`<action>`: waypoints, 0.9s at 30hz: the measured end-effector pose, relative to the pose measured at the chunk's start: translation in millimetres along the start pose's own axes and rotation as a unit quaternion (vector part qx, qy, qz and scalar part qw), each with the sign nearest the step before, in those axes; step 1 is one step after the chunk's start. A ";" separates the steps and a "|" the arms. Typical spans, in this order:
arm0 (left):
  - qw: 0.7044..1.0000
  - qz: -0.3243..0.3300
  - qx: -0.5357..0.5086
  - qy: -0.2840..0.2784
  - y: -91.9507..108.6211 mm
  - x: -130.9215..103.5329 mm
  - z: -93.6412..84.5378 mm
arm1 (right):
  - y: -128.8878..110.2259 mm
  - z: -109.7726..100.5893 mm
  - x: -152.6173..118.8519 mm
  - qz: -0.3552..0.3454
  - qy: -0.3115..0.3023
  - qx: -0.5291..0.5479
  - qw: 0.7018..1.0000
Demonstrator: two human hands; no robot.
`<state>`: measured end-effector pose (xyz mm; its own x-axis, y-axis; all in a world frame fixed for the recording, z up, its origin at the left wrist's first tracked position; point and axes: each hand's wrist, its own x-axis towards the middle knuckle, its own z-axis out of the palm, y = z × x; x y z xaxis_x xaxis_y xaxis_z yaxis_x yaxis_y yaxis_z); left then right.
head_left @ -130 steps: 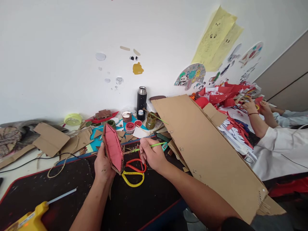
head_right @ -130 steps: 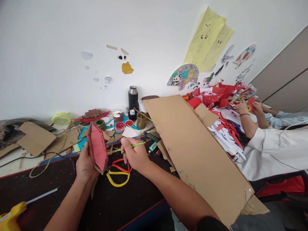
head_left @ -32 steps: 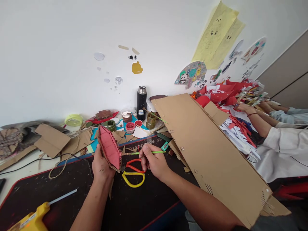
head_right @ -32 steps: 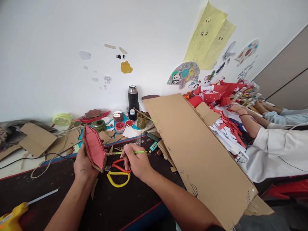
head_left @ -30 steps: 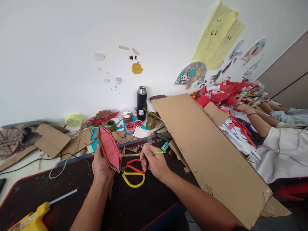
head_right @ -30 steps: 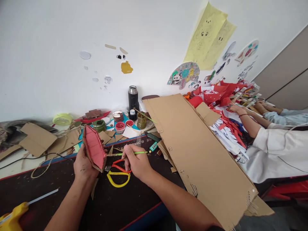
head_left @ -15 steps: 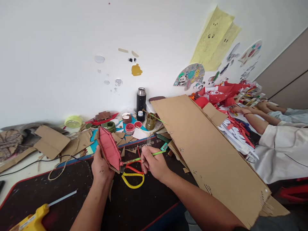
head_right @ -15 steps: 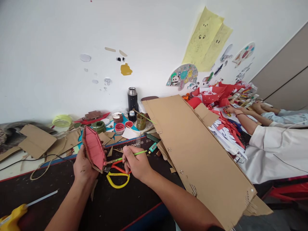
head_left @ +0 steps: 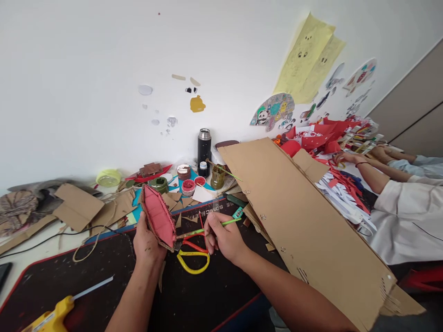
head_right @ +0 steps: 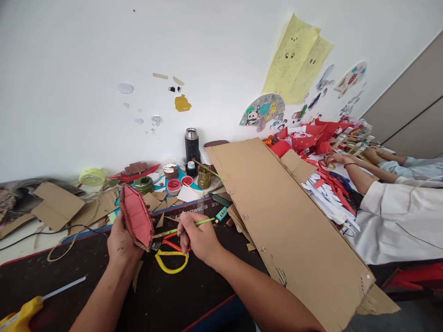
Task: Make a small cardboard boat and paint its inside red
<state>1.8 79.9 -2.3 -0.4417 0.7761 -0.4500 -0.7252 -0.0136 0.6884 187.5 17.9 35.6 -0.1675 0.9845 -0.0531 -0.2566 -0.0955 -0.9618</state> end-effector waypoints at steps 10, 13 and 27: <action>0.999 -0.013 0.028 0.022 2.3 -9.0 7.3 | 5.1 -5.4 -4.0 0.030 0.031 0.019 0.999; 0.999 -0.013 0.028 0.031 3.9 -12.2 10.1 | 6.2 -5.3 -2.8 0.038 0.038 0.025 0.998; 0.999 -0.015 0.035 0.038 9.7 -22.4 18.3 | 4.6 -4.4 1.3 0.023 0.032 0.023 0.999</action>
<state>14.3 74.0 24.9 -0.4614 0.7256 -0.5104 -0.7005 0.0550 0.7115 190.3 19.4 29.9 -0.1194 0.9860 -0.1164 -0.2942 -0.1471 -0.9443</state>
